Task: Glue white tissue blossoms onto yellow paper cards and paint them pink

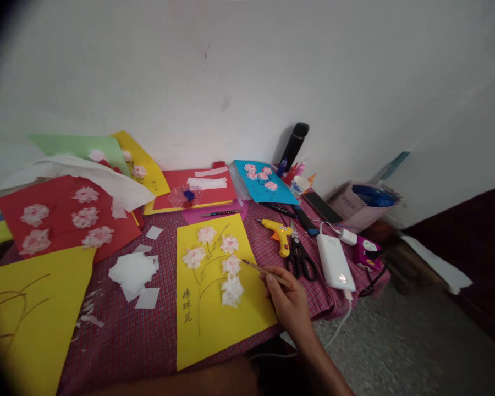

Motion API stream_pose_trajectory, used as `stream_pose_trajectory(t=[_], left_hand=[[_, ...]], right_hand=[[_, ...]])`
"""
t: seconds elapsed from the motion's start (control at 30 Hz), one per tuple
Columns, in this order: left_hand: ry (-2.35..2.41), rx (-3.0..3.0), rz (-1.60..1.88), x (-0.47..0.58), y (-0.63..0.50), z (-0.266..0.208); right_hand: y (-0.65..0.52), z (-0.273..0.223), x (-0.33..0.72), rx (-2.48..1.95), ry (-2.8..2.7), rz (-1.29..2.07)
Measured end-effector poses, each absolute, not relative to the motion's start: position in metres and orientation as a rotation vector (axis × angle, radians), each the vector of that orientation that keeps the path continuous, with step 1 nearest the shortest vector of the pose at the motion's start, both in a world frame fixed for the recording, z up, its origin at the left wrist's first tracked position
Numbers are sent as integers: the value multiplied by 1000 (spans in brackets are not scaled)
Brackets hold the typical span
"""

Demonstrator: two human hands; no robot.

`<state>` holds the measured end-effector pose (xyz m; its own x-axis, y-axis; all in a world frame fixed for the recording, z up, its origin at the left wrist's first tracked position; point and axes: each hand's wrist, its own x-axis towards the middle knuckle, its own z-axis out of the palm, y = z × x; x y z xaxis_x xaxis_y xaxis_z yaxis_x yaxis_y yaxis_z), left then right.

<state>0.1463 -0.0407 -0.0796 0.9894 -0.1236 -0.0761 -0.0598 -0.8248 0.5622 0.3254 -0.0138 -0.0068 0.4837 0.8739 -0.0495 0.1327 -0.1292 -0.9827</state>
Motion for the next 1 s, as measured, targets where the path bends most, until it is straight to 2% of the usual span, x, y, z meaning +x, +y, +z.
stream_pose_trajectory(t=[1.0], left_hand=[[-64, 2488, -200, 146, -41, -79]], right_hand=[[-30, -5, 329, -1526, -796, 900]])
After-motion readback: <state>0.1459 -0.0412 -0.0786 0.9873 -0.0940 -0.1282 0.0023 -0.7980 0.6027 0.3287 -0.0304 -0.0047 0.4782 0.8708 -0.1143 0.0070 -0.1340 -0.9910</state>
